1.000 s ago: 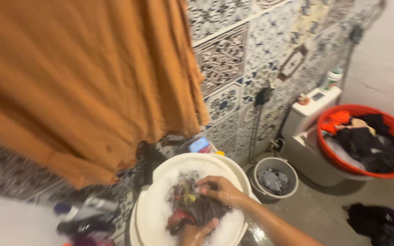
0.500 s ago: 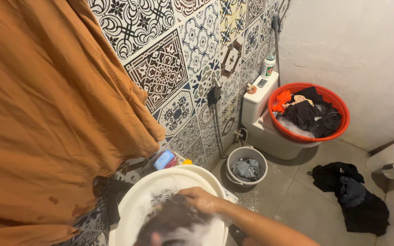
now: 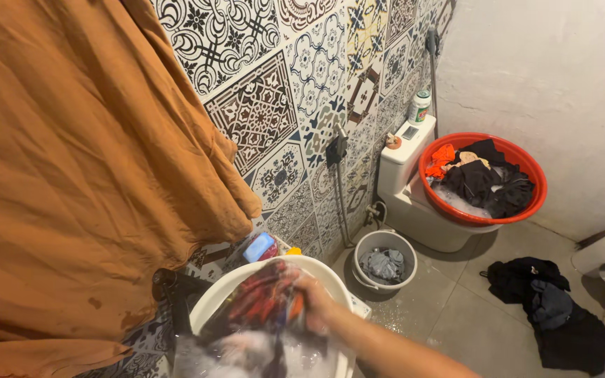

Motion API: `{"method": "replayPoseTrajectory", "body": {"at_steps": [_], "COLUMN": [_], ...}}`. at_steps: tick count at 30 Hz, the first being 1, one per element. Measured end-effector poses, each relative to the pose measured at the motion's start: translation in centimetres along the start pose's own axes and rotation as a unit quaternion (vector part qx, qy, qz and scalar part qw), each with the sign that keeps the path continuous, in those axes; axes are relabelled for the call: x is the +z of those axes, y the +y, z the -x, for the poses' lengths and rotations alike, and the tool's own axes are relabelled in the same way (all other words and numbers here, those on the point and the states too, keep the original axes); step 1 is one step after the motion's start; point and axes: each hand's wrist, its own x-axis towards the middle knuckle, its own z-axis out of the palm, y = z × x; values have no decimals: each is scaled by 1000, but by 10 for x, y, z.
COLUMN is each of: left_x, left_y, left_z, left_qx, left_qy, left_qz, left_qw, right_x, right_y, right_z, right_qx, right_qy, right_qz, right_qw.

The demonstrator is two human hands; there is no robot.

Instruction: The person hand-washes a light-colored garment and a dark patterned garment in a white basin filled with soapy water. They scrub, wring, and rinse the items by hand, then transfer the washed clothes into a nearby bucket.

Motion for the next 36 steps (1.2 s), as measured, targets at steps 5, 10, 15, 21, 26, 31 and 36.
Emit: {"method": "replayPoseTrajectory", "body": {"at_steps": [5, 10, 15, 21, 26, 31, 36], "left_x": [-13, -15, -7, 1, 2, -13, 0], "left_y": [13, 14, 1, -16, -33, -44, -73], "left_z": [-26, -25, -24, -43, -47, -7, 36], "left_qx": [20, 74, 56, 33, -56, -137, -130], "left_qy": [-19, -32, 1, 36, 105, 126, 94], "left_qz": [-6, 64, 86, 115, 111, 102, 198], "left_qw": [1000, 995, 995, 992, 987, 977, 967], "right_x": [37, 55, 63, 71, 65, 53, 19], "right_y": [54, 24, 55, 28, 48, -8, -21], "right_z": [24, -11, 32, -4, 30, -34, -45], "right_qx": [-263, -151, -276, -179, -388, -166, -226], "right_qy": [-50, 88, -20, 82, -87, 30, -104], "right_qz": [275, 471, 414, 418, 370, 567, 529], "right_qw": [923, 864, 867, 887, 840, 806, 811]}}
